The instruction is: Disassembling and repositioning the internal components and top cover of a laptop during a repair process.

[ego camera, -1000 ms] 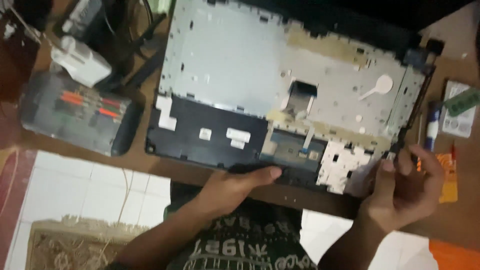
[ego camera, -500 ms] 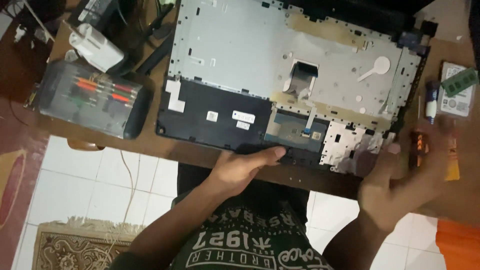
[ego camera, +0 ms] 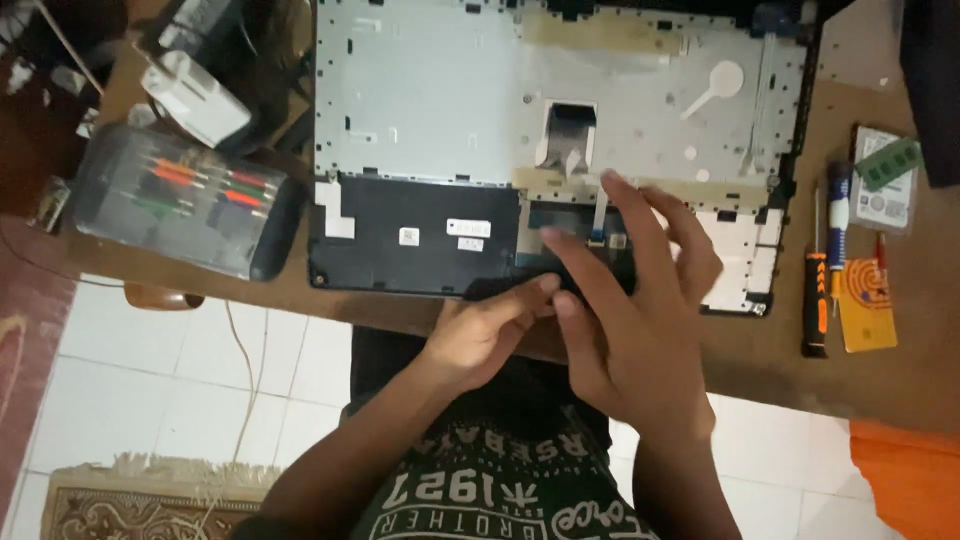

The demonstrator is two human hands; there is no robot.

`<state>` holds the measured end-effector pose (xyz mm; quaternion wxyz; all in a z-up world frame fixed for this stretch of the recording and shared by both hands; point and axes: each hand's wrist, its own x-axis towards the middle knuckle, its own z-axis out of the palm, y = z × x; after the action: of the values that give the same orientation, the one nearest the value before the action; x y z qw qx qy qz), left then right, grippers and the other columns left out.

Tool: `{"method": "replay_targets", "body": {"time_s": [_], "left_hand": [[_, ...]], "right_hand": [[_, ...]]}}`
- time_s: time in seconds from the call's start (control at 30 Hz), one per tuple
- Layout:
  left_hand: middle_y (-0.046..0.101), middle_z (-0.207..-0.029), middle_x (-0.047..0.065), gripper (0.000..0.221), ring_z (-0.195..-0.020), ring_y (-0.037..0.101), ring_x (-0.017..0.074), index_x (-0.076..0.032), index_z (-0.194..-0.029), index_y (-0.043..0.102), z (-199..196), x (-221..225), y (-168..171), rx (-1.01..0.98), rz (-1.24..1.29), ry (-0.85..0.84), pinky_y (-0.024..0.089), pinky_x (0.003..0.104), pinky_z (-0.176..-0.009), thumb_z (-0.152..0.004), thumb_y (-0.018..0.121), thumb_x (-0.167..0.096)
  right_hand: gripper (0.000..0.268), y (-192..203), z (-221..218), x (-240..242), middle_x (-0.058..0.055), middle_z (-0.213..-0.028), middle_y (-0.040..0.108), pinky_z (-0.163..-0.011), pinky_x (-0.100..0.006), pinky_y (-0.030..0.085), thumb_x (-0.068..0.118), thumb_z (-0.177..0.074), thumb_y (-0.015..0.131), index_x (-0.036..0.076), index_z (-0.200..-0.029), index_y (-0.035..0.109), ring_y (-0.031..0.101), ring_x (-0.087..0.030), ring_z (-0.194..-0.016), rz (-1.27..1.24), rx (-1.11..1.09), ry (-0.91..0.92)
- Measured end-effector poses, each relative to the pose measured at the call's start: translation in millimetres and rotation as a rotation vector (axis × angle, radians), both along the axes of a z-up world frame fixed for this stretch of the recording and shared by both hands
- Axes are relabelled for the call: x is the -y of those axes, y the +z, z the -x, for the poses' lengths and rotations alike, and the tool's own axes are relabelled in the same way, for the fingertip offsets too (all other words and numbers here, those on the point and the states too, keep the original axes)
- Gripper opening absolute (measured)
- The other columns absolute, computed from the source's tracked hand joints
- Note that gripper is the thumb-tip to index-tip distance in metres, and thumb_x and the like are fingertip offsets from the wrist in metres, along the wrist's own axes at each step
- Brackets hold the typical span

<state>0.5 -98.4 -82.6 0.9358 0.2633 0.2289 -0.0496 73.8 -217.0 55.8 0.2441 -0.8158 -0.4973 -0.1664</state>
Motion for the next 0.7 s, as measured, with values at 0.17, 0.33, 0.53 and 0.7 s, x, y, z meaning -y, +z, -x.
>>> {"method": "replay_targets", "body": {"time_s": [0.17, 0.33, 0.53, 0.7], "left_hand": [[0.066, -0.119, 0.001, 0.022, -0.116, 0.060, 0.0112, -0.003, -0.122, 0.067, 7.4, -1.7, -33.6, 0.241, -0.381, -0.046, 0.049, 0.032, -0.105, -0.104, 0.055, -0.009], [0.061, -0.141, 0.014, 0.040, -0.133, 0.057, 0.0269, 0.001, -0.133, 0.061, 3.3, 3.5, -3.0, 0.223, -0.121, 0.047, 0.046, 0.044, -0.114, -0.093, 0.060, 0.002], [0.063, -0.141, 0.010, 0.048, -0.133, 0.060, 0.0277, -0.008, -0.140, 0.060, -0.7, -1.1, 32.4, 0.310, -0.107, 0.105, 0.053, 0.041, -0.109, -0.094, 0.073, -0.008], [0.066, -0.135, 0.006, 0.042, -0.130, 0.061, 0.0233, -0.009, -0.135, 0.062, -0.9, 1.1, 32.4, 0.391, -0.151, 0.156, 0.054, 0.039, -0.113, -0.095, 0.075, -0.006]], "right_hand": [[0.045, 0.8, -7.2, -18.0, -0.019, -0.156, 0.042, -0.114, -0.062, 0.033, 0.034, -0.111, 0.040, 0.012, -0.139, 0.068, 0.037, -0.045, -0.141, 0.121, 0.004, -0.059], [0.050, 5.1, -17.0, -18.3, -0.016, -0.146, 0.050, -0.108, -0.055, 0.033, 0.030, -0.112, 0.032, 0.000, -0.140, 0.060, 0.040, -0.043, -0.134, 0.109, -0.031, -0.008], [0.043, 0.2, -22.1, 0.8, -0.020, -0.144, 0.050, -0.112, -0.052, 0.034, 0.021, -0.112, 0.041, -0.004, -0.144, 0.052, 0.044, -0.040, -0.130, 0.035, -0.116, 0.042], [0.038, -3.6, -14.9, 14.0, -0.018, -0.143, 0.058, -0.116, -0.054, 0.038, 0.015, -0.110, 0.047, -0.001, -0.143, 0.058, 0.047, -0.043, -0.134, -0.004, -0.119, -0.007]]}}
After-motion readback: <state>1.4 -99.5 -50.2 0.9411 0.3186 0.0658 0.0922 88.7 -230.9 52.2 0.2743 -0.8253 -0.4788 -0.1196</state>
